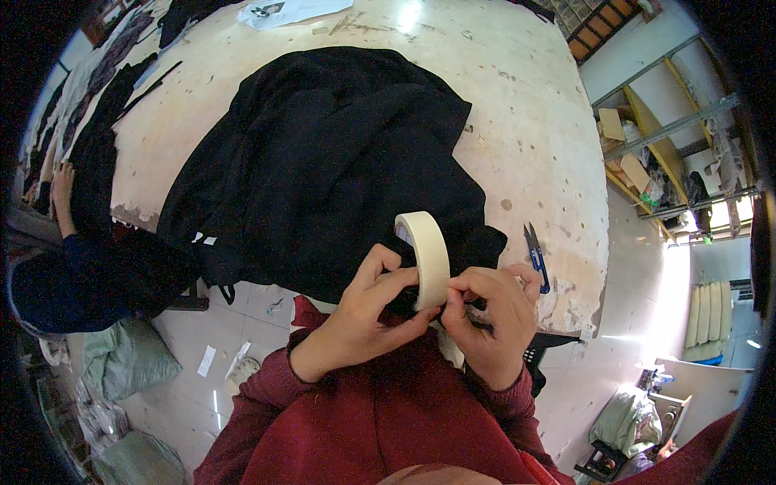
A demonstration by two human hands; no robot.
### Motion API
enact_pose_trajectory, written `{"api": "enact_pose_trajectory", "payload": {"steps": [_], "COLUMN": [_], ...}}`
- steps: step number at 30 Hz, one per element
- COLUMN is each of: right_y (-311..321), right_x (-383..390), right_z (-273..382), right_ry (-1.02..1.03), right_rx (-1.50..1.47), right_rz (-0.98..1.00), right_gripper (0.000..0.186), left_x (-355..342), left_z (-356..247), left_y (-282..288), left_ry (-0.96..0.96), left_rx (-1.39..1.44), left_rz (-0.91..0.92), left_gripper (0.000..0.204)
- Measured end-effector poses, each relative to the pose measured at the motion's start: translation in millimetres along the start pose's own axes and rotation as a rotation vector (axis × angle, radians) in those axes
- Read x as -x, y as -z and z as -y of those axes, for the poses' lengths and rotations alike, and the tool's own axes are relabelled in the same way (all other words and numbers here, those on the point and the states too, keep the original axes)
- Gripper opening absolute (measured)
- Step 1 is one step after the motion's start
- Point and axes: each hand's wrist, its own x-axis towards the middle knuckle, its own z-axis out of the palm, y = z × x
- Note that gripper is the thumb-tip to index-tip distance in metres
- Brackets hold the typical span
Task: The person repairs a black garment by cutting loose threads with a small blade and applying small pieces of white tape to the fabric. They repeatedly lift and fold the garment to access different areas, then place the tape pieces on the surface and press them onto the fabric.
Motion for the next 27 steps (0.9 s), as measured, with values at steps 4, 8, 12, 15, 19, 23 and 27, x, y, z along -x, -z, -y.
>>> {"api": "enact_pose_trajectory", "payload": {"steps": [4, 8, 12, 15, 19, 23, 27], "right_y": [8, 15, 16, 11, 10, 1, -9], "right_x": [-1, -8, -13, -14, -8, 0, 5], "right_z": [3, 3, 1, -1, 0, 2, 2], "right_ry": [-0.055, 0.018, 0.053, 0.077, 0.06, -0.056, -0.088], "right_rx": [0.011, 0.095, 0.175, 0.219, 0.244, -0.008, -0.016], "right_rz": [0.022, 0.047, 0.14, 0.158, 0.162, -0.05, -0.138], "right_gripper": [0.026, 0.02, 0.019, 0.019, 0.02, 0.021, 0.018], "left_x": [0, 3, 5, 4, 2, -1, -2], "left_z": [-1, 0, 3, 2, -1, 1, 0], "left_y": [3, 0, -3, -3, -1, 2, 0], "left_ry": [0.02, 0.034, -0.002, 0.029, 0.06, 0.051, 0.072], "left_rx": [-0.014, -0.037, -0.074, -0.06, 0.01, -0.014, -0.017], "left_rz": [0.037, 0.06, 0.095, 0.113, 0.121, 0.046, 0.072], "left_gripper": [0.044, 0.043, 0.044, 0.044, 0.045, 0.045, 0.044]}}
